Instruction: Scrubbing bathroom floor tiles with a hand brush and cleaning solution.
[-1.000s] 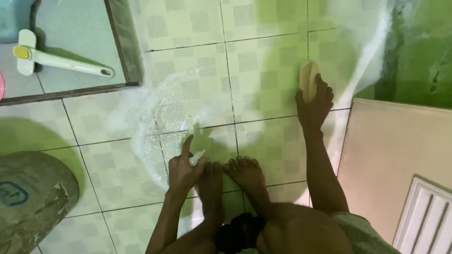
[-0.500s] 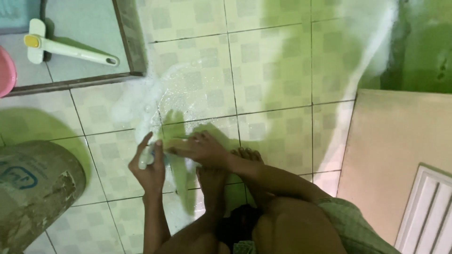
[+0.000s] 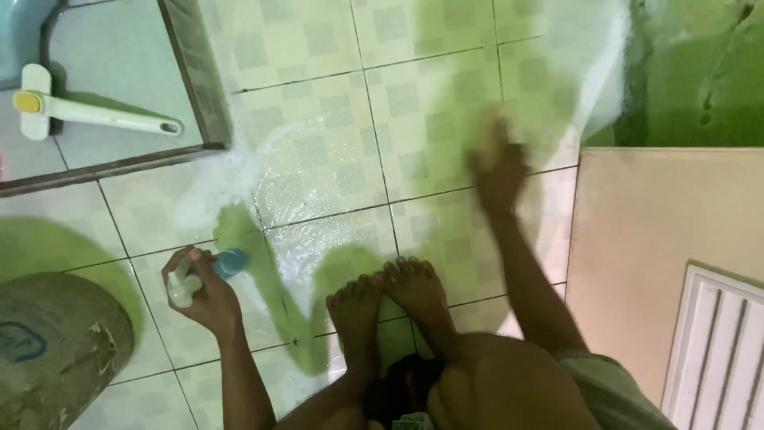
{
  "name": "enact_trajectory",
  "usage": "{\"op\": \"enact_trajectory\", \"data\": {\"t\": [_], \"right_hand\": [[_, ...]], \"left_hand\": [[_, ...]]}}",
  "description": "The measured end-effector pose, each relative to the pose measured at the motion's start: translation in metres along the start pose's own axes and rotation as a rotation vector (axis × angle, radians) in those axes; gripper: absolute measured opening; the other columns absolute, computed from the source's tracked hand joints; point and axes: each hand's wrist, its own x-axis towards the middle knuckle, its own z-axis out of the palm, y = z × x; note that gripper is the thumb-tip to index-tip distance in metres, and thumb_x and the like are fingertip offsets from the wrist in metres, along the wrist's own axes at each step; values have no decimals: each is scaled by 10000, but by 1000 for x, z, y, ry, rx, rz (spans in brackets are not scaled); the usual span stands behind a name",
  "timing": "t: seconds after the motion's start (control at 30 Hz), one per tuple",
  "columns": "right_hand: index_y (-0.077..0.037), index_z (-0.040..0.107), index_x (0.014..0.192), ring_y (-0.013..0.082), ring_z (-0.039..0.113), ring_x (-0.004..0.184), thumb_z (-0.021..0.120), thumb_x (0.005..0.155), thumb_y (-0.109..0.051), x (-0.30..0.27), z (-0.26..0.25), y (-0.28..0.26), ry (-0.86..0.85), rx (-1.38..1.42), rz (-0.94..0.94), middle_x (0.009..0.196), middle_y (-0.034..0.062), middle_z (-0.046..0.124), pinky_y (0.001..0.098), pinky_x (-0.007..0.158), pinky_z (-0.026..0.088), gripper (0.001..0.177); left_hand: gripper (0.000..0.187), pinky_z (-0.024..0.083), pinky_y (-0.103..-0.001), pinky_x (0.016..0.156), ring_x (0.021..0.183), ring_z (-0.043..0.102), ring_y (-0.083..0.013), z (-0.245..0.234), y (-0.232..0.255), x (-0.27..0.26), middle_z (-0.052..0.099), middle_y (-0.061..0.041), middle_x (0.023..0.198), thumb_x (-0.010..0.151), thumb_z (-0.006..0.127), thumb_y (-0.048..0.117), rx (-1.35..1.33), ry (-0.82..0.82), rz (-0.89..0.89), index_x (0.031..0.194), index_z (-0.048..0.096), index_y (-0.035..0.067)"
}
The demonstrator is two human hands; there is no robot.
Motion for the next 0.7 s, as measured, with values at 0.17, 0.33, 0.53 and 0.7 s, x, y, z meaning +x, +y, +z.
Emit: {"op": "enact_trajectory", "data": {"t": [0.17, 0.33, 0.53, 0.7], "right_hand": [[-267, 592, 1385, 218, 612, 652, 738, 872, -329, -86, 35, -195, -169, -35, -770, 739, 47, 584, 420, 588, 495, 538], [-397, 522, 1466, 275, 592, 838, 649, 983, -250, -159, 6, -239, -4, 340, -1232, 926, 88, 582, 420, 738, 488, 521], [-57, 564, 978, 262, 237, 430, 519, 1029, -108, -113, 2, -71, -266, 259, -800, 557, 156, 334, 419, 474, 285, 85], [-295, 467, 1595, 359, 590, 1035, 643, 943, -498, -81, -53, 61, -108, -127, 148, 1134, 149, 589, 522, 905, 411, 704]], "left_hand": [[118, 481, -395, 897, 820, 632, -187, 9, 16, 4, 660, -114, 848, 1134, 665, 105, -3, -13, -23, 1089, 620, 6], [107, 471, -421, 968, 860, 628, -186, 18, 32, 10, 635, -74, 842, 1139, 665, 115, -42, -17, -40, 1101, 600, 39], [101, 478, -444, 959, 893, 634, -201, 17, 25, 6, 626, -79, 881, 1157, 624, 101, 13, -68, -51, 1115, 563, 32], [123, 495, -437, 913, 832, 616, -215, 26, 15, 6, 616, -115, 863, 1148, 663, 79, -64, -19, -28, 1111, 569, 8]]}}
